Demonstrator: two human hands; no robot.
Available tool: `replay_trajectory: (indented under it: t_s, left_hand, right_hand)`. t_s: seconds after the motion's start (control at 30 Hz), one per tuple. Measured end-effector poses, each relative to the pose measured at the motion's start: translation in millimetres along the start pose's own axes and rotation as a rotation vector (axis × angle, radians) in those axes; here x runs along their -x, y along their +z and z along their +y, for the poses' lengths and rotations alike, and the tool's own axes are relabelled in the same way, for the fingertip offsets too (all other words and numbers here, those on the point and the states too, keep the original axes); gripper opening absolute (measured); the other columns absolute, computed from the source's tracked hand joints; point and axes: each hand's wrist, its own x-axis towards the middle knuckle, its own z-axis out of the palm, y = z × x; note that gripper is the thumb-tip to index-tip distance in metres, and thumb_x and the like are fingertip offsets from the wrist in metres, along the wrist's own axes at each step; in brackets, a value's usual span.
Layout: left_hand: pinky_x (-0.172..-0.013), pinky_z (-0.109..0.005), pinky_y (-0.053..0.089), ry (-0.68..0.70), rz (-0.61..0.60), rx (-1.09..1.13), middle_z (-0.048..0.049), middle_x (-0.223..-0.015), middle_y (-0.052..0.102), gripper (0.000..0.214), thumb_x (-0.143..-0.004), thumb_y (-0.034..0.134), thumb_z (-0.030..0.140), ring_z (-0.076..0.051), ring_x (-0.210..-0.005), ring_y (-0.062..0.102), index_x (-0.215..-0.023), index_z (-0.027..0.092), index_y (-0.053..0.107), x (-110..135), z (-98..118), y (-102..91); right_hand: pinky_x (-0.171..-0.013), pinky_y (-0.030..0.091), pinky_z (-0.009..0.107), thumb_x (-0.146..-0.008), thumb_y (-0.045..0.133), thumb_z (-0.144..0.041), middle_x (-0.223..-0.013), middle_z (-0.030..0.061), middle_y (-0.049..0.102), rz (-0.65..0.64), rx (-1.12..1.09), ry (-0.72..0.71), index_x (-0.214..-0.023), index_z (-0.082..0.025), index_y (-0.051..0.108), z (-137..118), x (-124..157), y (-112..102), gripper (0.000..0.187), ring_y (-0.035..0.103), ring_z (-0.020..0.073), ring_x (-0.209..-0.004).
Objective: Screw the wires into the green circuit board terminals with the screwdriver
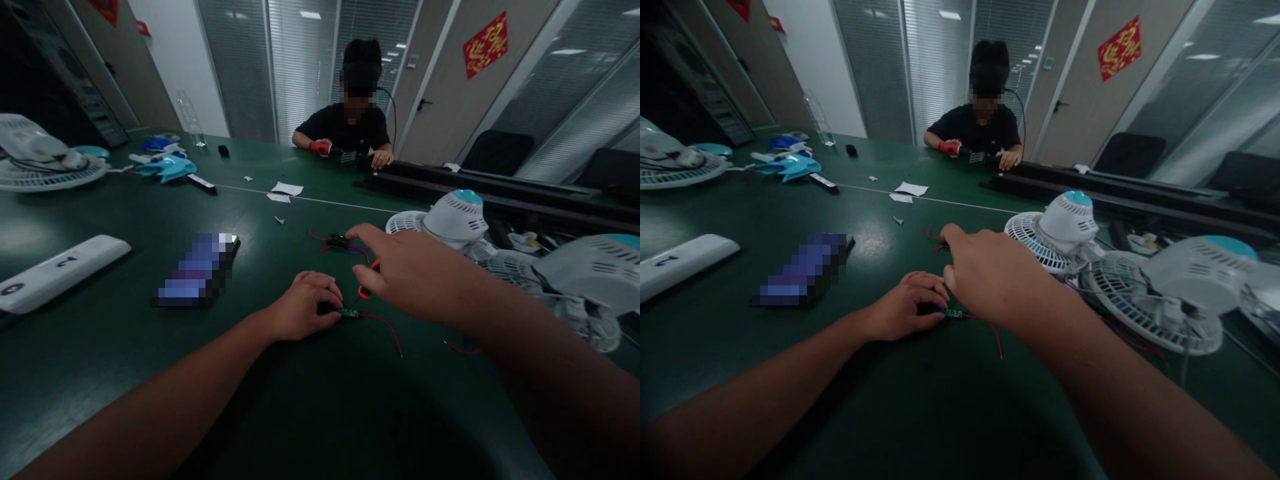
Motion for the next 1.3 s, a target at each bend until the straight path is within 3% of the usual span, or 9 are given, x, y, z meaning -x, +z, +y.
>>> replay_trajectory:
  t_s: [1.0, 1.17, 1.3]
  left_hand:
    - [-0.104, -0.045, 0.028, 0.025, 0.008, 0.001, -0.0002, -0.103, 0.069, 0.013, -0.079, 0.064, 0.028, -0.022, -0.109, 0.057, -0.089, 0.024, 0.071, -0.4, -1.8, 1.3]
    - [-0.104, -0.045, 0.028, 0.017, -0.003, -0.005, -0.0002, -0.104, 0.069, 0.012, -0.079, 0.065, 0.028, -0.022, -0.108, 0.057, -0.088, 0.024, 0.071, -0.6, -0.7, 0.1]
    - [-0.104, -0.044, 0.028, 0.025, 0.004, -0.001, -0.0001, -0.103, 0.068, 0.011, -0.079, 0.065, 0.027, -0.021, -0.107, 0.058, -0.088, 0.023, 0.071, -0.4, 0.0, -0.6]
  right_hand:
    - [-0.056, 0.039, 0.031, -0.084, 0.054, -0.036, -0.083, 0.0113, 0.072, 0.017, -0.081, -0.062, -0.139, -0.014, 0.043, 1.2, 1.2, 1.0, 0.059, 0.064, 0.0260, -0.067]
    - [-0.062, 0.042, 0.033, -0.085, 0.052, -0.036, -0.095, 0.0142, 0.073, 0.012, -0.068, -0.045, -0.137, -0.015, 0.044, 2.3, 1.7, 1.8, 0.056, 0.067, 0.0293, -0.079]
    - [-0.059, 0.042, 0.038, -0.090, 0.042, -0.044, -0.089, 0.0169, 0.074, 0.011, -0.013, 0.019, -0.129, -0.015, 0.054, -0.6, 1.0, 1.2, 0.050, 0.067, 0.0352, -0.078]
